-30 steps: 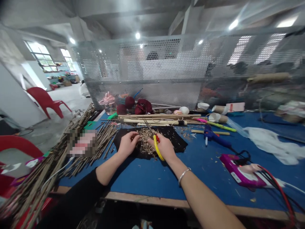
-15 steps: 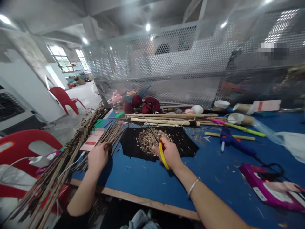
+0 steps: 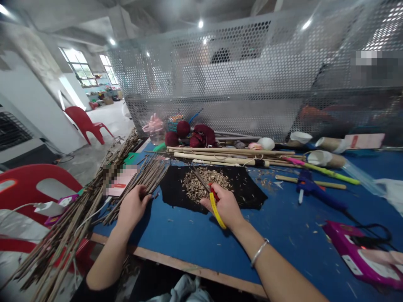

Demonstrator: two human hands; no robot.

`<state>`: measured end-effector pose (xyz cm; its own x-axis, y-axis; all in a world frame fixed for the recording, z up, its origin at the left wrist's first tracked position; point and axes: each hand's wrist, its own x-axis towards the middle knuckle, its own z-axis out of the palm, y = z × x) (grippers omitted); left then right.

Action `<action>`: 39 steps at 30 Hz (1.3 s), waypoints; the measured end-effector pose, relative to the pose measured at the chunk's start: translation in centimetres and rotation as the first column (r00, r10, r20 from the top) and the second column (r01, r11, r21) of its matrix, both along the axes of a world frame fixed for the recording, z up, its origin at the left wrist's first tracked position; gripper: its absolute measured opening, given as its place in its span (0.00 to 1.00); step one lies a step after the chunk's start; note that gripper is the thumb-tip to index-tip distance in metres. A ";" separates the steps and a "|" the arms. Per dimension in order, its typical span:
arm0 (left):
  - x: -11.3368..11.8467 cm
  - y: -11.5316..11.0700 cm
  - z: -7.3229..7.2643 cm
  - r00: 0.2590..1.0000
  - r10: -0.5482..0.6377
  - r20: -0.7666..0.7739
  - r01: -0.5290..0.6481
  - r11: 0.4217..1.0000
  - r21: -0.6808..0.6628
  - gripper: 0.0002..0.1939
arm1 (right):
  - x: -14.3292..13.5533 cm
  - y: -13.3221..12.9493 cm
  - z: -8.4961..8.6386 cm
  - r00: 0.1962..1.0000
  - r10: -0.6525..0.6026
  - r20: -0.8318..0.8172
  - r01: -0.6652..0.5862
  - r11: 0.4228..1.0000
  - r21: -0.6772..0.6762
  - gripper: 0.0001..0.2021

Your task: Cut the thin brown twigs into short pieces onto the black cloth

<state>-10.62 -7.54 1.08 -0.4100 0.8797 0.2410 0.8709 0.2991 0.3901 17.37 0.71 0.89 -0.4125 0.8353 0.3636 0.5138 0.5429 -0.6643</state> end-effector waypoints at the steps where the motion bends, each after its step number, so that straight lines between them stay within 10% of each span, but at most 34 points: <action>1: 0.0 -0.1 0.1 1.000 0.005 0.017 -0.005 1.000 -0.003 0.13 | -0.1 0.0 0.0 1.000 0.004 0.009 -0.004 1.000 -0.006 0.16; 8: -0.9 1.1 2.8 0.997 0.073 0.005 -0.073 0.997 -0.029 0.14 | -0.3 -0.1 0.1 0.999 0.026 0.031 -0.026 1.000 -0.005 0.16; 15: -2.0 0.5 3.2 0.996 -0.011 -0.093 -0.027 0.916 -0.399 0.14 | -0.1 0.1 -0.3 0.999 0.020 0.030 -0.020 1.000 -0.011 0.15; 31: -1.9 -1.5 2.4 0.998 0.057 -0.039 -0.052 0.992 0.111 0.14 | -0.3 -0.1 0.2 0.997 0.052 0.058 -0.047 0.995 -0.084 0.14; 39: -1.0 -1.6 1.6 0.997 0.072 -0.030 -0.076 0.972 -0.221 0.19 | -0.5 0.0 -0.4 0.992 0.084 0.097 -0.074 0.993 -0.096 0.12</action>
<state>-11.65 -9.17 2.66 -0.4728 0.8796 0.0526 0.8505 0.4399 0.2883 16.84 0.75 0.52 -0.5091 0.8267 0.2397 0.5386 0.5232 -0.6604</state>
